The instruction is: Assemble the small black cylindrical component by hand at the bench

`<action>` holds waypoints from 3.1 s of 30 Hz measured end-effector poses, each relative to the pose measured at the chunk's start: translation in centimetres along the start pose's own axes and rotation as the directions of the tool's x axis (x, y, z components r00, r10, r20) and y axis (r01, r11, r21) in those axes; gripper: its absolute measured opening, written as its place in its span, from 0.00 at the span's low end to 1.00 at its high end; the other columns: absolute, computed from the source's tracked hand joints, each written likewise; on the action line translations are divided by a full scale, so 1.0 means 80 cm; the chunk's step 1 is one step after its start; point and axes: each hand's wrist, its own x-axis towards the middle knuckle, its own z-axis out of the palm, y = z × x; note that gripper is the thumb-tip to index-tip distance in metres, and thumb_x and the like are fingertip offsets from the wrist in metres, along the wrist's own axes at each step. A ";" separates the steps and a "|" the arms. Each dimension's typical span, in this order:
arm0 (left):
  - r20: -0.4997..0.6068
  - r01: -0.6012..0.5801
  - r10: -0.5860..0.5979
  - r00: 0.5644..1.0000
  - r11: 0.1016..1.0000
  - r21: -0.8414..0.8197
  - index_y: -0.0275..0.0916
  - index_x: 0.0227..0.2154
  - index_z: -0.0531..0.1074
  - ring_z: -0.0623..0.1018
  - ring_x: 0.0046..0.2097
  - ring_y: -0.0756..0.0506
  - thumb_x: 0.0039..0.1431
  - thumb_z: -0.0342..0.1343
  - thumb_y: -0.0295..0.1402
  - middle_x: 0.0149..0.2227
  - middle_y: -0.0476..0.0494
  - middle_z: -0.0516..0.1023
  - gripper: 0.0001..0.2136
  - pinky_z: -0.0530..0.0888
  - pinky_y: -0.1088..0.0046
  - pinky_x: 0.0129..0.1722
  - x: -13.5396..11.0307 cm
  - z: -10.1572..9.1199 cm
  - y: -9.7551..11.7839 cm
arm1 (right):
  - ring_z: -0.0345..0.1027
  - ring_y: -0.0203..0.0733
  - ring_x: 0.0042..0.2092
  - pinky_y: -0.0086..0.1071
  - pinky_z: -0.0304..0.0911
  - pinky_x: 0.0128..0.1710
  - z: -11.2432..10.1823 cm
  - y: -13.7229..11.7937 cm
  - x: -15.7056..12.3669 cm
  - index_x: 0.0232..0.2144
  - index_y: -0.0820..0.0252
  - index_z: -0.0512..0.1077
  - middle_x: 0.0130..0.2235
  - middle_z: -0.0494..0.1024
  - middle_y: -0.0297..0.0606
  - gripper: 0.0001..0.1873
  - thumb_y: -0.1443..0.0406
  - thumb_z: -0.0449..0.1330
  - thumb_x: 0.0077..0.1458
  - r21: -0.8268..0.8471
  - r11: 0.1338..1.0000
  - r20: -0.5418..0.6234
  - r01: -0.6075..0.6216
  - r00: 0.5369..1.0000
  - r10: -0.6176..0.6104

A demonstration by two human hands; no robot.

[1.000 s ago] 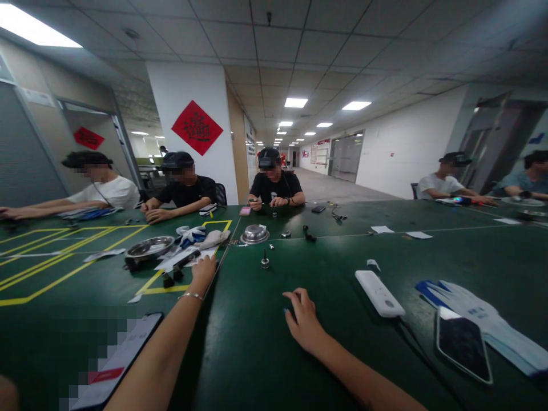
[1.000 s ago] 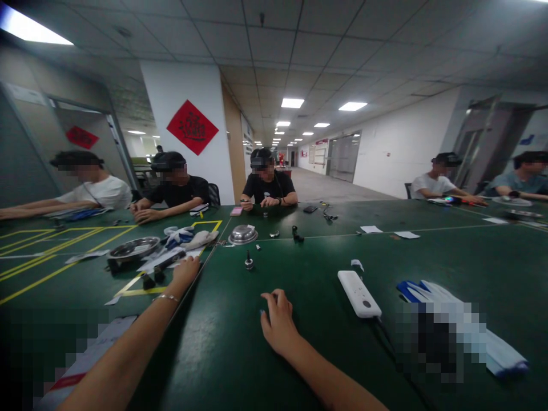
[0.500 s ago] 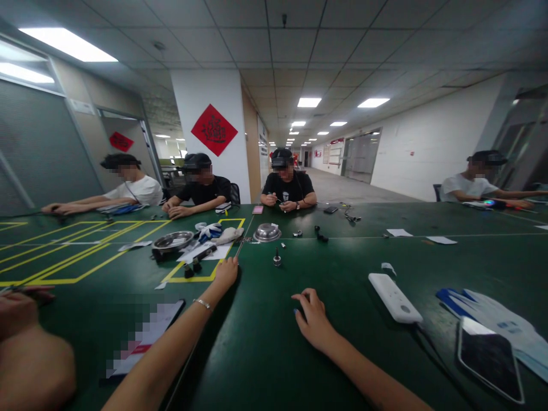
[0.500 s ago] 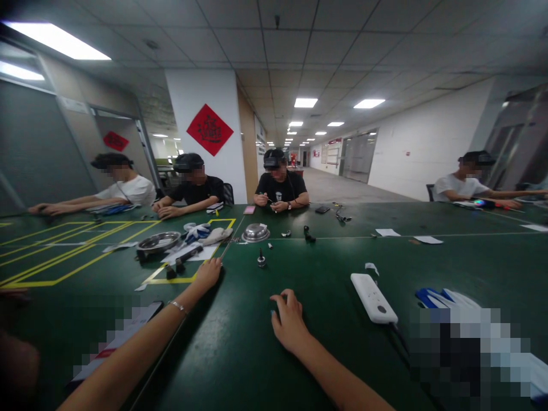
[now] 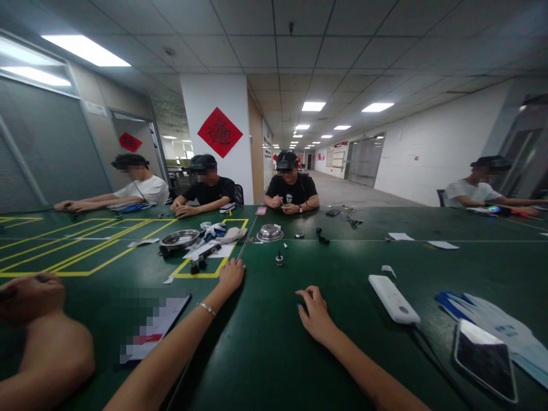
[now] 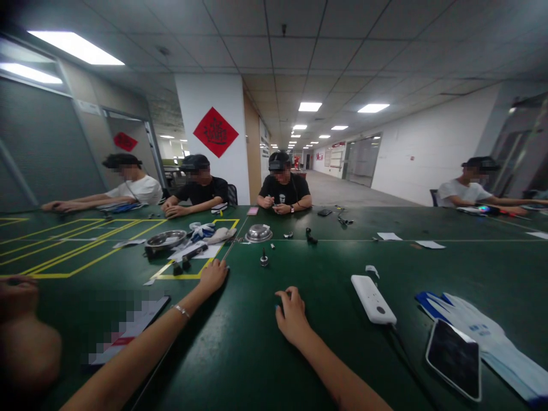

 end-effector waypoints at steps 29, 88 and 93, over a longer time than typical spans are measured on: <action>-0.052 -0.565 0.619 0.784 0.676 -0.472 0.39 0.59 0.52 0.59 0.61 0.41 0.58 0.50 0.35 0.60 0.36 0.60 0.26 0.58 0.57 0.60 -0.130 -0.006 0.080 | 0.52 0.46 0.58 0.43 0.46 0.57 -0.003 -0.013 -0.012 0.58 0.51 0.56 0.58 0.60 0.40 0.26 0.61 0.50 0.58 -0.133 0.896 0.159 0.423 0.902 -0.402; -0.152 -0.349 0.417 0.896 0.451 -0.822 0.39 0.44 0.64 0.75 0.43 0.46 0.50 0.57 0.26 0.40 0.46 0.76 0.17 0.70 0.68 0.46 -0.126 0.004 0.096 | 0.64 0.42 0.40 0.39 0.49 0.46 -0.008 -0.005 -0.004 0.51 0.58 0.64 0.39 0.74 0.41 0.18 0.62 0.41 0.64 -0.214 0.873 -0.145 0.437 0.870 -0.471; -0.131 -0.370 0.419 0.898 0.562 -0.740 0.39 0.41 0.69 0.74 0.42 0.44 0.50 0.58 0.29 0.40 0.47 0.77 0.14 0.68 0.66 0.45 -0.125 0.007 0.097 | 0.64 0.43 0.40 0.39 0.50 0.46 -0.012 -0.007 -0.005 0.50 0.59 0.64 0.39 0.74 0.42 0.18 0.64 0.42 0.64 -0.192 0.870 -0.117 0.453 0.870 -0.479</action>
